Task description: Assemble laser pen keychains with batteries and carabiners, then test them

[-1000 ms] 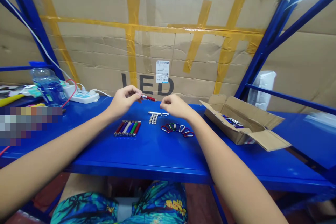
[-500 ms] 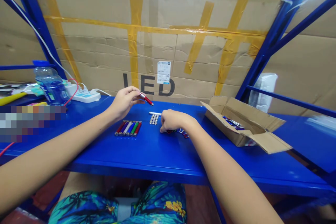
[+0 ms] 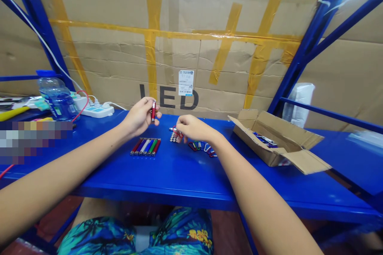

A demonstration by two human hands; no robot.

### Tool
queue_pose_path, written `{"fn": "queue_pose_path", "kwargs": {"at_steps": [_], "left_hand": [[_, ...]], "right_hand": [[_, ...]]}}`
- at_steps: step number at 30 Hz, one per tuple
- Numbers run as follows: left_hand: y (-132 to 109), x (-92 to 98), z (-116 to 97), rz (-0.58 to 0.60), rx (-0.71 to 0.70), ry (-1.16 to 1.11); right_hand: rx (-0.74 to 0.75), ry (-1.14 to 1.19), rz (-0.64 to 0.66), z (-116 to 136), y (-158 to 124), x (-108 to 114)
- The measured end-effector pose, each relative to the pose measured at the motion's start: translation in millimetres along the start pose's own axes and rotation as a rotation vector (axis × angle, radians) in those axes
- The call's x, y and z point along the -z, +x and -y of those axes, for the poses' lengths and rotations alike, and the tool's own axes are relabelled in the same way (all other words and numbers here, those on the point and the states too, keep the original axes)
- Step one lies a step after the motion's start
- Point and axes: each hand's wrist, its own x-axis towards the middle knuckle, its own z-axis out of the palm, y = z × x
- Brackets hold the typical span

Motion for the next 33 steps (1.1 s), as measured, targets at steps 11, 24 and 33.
{"fn": "queue_pose_path", "kwargs": {"at_steps": [11,24,33], "left_hand": [[-14,-8.7,6,0.333,-0.27,0.717],[-15,-5.1,13,0.292,-0.376,0.847],[-15,-5.1,18,0.3,-0.329,0.798]], "right_hand": [[0.051,0.497,0.016,-4,4,0],[0.037,0.541,-0.088,-13,12,-5],[0.092,0.158,-0.313,-11,16,-10]]}}
